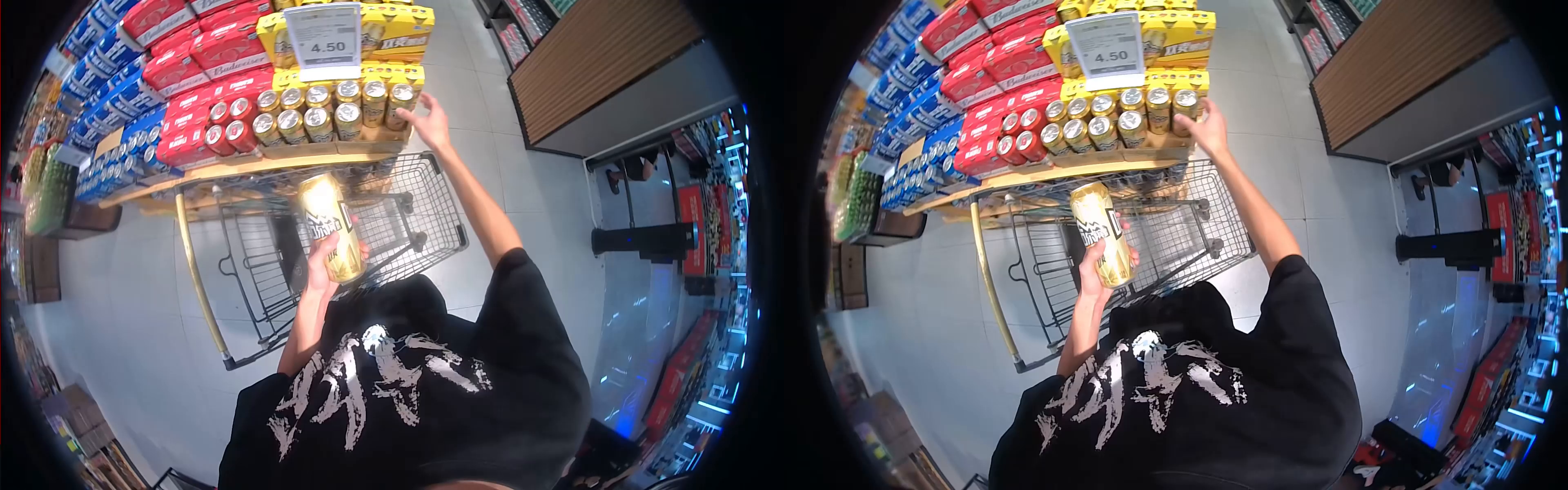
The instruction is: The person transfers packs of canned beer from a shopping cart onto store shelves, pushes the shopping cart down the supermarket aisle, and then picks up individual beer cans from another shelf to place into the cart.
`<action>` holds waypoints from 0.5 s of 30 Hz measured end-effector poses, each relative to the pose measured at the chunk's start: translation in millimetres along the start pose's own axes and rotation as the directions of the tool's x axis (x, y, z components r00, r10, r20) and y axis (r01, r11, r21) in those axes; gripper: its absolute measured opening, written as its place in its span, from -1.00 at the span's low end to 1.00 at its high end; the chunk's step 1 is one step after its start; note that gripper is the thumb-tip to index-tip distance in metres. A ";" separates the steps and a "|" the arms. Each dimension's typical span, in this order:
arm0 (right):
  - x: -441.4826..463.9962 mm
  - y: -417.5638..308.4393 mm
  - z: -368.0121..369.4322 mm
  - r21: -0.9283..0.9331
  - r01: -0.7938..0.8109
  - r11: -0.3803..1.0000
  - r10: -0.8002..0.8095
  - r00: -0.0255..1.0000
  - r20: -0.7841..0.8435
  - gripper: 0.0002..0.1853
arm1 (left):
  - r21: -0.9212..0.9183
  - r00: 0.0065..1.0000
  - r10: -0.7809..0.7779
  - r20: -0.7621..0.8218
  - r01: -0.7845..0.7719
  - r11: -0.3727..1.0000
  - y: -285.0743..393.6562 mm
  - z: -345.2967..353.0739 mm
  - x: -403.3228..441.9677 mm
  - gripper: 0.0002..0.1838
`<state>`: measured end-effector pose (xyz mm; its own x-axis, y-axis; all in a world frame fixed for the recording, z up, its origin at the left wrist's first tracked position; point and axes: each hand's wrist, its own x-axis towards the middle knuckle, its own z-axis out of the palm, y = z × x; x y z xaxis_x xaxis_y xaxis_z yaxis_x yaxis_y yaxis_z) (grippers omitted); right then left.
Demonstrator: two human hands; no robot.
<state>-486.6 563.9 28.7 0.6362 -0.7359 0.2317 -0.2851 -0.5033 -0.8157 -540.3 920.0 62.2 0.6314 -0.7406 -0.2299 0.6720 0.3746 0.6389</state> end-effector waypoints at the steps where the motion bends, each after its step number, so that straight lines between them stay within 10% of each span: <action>1: 11.3 7.8 8.7 -0.049 0.003 0.999 -0.003 1.000 -0.005 -0.07 | -0.081 1.000 -0.023 0.002 0.023 0.996 4.7 0.3 -2.8 -0.37; 9: 53.0 60.0 75.5 -0.019 -0.038 0.999 0.036 0.996 -0.081 -0.10 | -0.682 0.984 -0.116 0.134 0.176 0.709 7.8 -8.0 -20.6 -0.27; 15: 42.5 16.6 25.5 -0.249 -0.055 0.967 0.072 0.996 0.061 -0.16 | -0.787 0.972 -0.190 0.136 0.223 0.575 11.0 -25.1 -35.5 -0.32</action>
<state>-446.0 535.9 11.5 0.6564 -0.7414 0.1395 -0.4894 -0.5592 -0.6692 -545.7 964.4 58.9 0.4332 -0.8674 -0.2448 0.8317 0.4894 -0.2623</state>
